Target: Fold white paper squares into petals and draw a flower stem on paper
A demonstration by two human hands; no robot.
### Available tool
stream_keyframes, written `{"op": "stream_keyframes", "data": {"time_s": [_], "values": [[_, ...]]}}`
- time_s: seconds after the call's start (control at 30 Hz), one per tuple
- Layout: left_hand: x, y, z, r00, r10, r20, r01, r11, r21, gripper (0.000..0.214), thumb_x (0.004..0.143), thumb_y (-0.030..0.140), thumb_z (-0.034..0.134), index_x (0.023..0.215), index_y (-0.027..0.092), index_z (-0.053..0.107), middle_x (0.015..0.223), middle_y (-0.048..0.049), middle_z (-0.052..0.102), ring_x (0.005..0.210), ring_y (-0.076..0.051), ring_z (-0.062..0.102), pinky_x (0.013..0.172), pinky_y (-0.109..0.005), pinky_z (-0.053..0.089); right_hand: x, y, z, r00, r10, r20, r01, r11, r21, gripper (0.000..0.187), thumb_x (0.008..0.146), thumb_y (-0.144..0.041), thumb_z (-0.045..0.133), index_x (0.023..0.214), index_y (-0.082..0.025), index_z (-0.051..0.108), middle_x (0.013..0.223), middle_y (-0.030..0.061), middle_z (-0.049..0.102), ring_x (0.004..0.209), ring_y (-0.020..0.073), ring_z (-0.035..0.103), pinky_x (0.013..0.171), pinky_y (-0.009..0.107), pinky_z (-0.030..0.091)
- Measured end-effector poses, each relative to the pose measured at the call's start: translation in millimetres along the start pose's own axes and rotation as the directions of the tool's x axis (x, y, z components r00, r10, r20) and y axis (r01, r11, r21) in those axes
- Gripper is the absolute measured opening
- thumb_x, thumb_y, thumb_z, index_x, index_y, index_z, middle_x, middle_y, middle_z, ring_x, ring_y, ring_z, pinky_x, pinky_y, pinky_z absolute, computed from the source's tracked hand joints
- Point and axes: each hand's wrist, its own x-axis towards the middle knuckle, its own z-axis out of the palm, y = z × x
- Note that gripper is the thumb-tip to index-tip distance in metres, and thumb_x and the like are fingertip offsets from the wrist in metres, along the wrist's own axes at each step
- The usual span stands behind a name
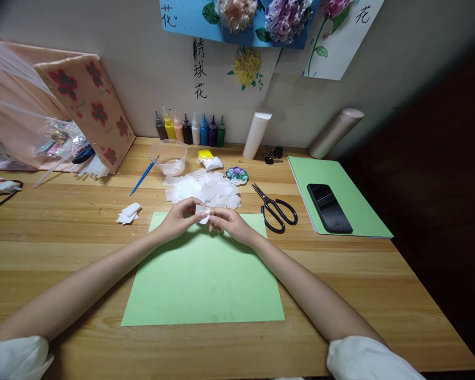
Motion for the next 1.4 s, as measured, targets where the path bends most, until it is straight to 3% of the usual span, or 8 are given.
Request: {"op": "stream_keyframes", "data": {"time_s": [0.47, 0.9, 1.03, 1.17, 1.3, 1.4], "values": [[0.3, 1.9, 0.6, 1.000, 0.019, -0.013, -0.018, 1.000, 0.014, 0.028, 0.076, 0.038, 0.066, 0.089, 0.016, 0.058, 0.071, 0.0022, 0.051, 0.062, -0.009, 0.045, 0.057, -0.021, 0.039, -1.2, 0.9, 2.0, 0.999, 0.032, -0.002, -0.032, 0.998, 0.046, 0.023, 0.081, -0.036, 0.061, 0.093, -0.015, 0.059, 0.070, 0.0008, 0.058, 0.057, 0.0093, 0.051, 0.050, 0.021, 0.039], [-1.0, -0.2, 0.7, 0.998, 0.054, -0.016, -0.052, 0.992, 0.116, 0.025, 0.079, 0.036, 0.063, 0.093, 0.016, 0.058, 0.069, 0.0029, 0.046, 0.064, -0.010, 0.044, 0.060, -0.021, 0.040, -0.7, -4.5, 5.3, 0.999, 0.037, -0.030, -0.037, 0.999, 0.002, 0.025, 0.081, -0.040, 0.060, 0.084, -0.015, 0.059, 0.066, -0.0001, 0.057, 0.055, 0.0097, 0.049, 0.050, 0.022, 0.038], [-2.5, 0.4, 1.1, 0.995, 0.098, -0.020, -0.094, 0.982, 0.165, 0.026, 0.081, 0.035, 0.061, 0.099, 0.017, 0.055, 0.081, -0.0005, 0.052, 0.071, -0.011, 0.048, 0.064, -0.023, 0.043, -0.1, -4.2, 6.6, 0.997, 0.044, -0.063, -0.045, 0.999, -0.015, 0.026, 0.081, -0.041, 0.059, 0.078, -0.015, 0.057, 0.064, -0.0005, 0.056, 0.054, 0.0094, 0.047, 0.050, 0.022, 0.036], [-5.9, 6.1, 1.1, 0.970, 0.223, -0.094, -0.188, 0.939, 0.288, 0.029, 0.078, 0.034, 0.064, 0.100, 0.019, 0.052, 0.101, -0.0062, 0.052, 0.087, -0.015, 0.051, 0.073, -0.027, 0.046, -0.1, -3.8, 6.7, 0.993, 0.033, -0.112, -0.034, 0.999, -0.012, 0.027, 0.082, -0.042, 0.058, 0.076, -0.016, 0.055, 0.063, -0.0007, 0.056, 0.054, 0.0092, 0.046, 0.050, 0.022, 0.035], [-8.4, 8.8, 2.0, 0.942, 0.328, -0.067, -0.258, 0.837, 0.482, 0.027, 0.073, 0.036, 0.070, 0.091, 0.019, 0.057, 0.098, -0.0065, 0.050, 0.096, -0.020, 0.049, 0.081, -0.033, 0.044, 0.5, -3.7, 7.1, 0.991, 0.036, -0.130, -0.037, 0.999, -0.009, 0.028, 0.082, -0.044, 0.058, 0.074, -0.017, 0.054, 0.060, -0.0020, 0.053, 0.052, 0.0090, 0.045, 0.048, 0.022, 0.033], [-8.3, 7.3, 2.9, 0.938, 0.343, -0.045, -0.260, 0.785, 0.562, 0.019, 0.076, 0.032, 0.067, 0.088, 0.020, 0.059, 0.096, -0.0059, 0.051, 0.094, -0.020, 0.049, 0.082, -0.034, 0.043, 1.4, -4.4, 7.7, 0.990, 0.046, -0.130, -0.045, 0.999, 0.013, 0.029, 0.081, -0.045, 0.059, 0.074, -0.017, 0.054, 0.060, -0.0029, 0.051, 0.052, 0.0089, 0.044, 0.048, 0.022, 0.033]]}}
